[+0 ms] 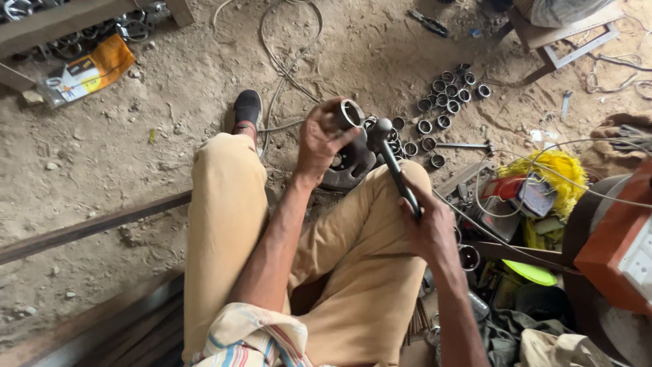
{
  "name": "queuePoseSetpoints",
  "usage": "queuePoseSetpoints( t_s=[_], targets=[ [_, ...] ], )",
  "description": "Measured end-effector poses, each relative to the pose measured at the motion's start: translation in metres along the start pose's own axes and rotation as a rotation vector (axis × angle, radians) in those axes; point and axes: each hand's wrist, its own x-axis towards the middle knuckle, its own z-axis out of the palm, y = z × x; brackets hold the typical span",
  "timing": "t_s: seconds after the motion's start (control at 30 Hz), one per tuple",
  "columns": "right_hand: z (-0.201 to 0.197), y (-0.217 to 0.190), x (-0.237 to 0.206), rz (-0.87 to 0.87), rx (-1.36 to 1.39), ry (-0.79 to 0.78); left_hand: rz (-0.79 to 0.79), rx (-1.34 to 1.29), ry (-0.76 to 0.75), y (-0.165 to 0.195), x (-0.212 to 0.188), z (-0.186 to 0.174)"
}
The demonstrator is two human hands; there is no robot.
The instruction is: The person sits cross-legged and uses a hammer to strike a metal ring placed on a metal rod. They repeatedly pick up metal rings, position them on the rod, and hammer them to shape or secure them.
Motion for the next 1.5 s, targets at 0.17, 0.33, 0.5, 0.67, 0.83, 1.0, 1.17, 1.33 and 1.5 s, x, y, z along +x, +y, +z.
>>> queuePoseSetpoints(
  t_s=[0.17, 0.33, 0.5, 0.67, 0.83, 1.0, 1.17, 1.33, 1.5],
  targets=[
    [0.003, 0.007, 0.007, 0.059, 0.222, -0.011, 0.022, -0.488, -0.395, 0.054, -0.012, 0.026],
    [-0.003, 0.010, 0.010, 0.247, 0.350, -0.081, -0.024, -0.547, -0.551, 0.094, -0.022, 0.029],
    [-0.005, 0.002, 0.013, 0.250, 0.335, -0.075, -0.015, -0.499, -0.500, 0.106, -0.024, 0.027],
    [-0.007, -0.008, 0.005, 0.284, 0.308, -0.081, -0.058, -0.533, -0.426, 0.114, -0.027, 0.019],
    [-0.006, -0.008, -0.001, 0.207, 0.365, -0.044, -0.067, -0.611, -0.405, 0.118, -0.026, 0.017],
    [-0.001, -0.005, 0.000, 0.235, 0.419, -0.038, -0.159, -0.765, -0.394, 0.114, -0.022, 0.018],
    [0.000, -0.004, 0.000, 0.220, 0.429, -0.051, -0.174, -0.719, -0.283, 0.110, -0.023, 0.017],
    [0.001, -0.003, 0.000, 0.212, 0.391, -0.056, -0.143, -0.699, -0.294, 0.113, -0.023, 0.017],
    [0.001, 0.002, 0.000, 0.228, 0.460, -0.067, -0.312, -0.699, -0.109, 0.112, -0.018, 0.019]
  ],
)
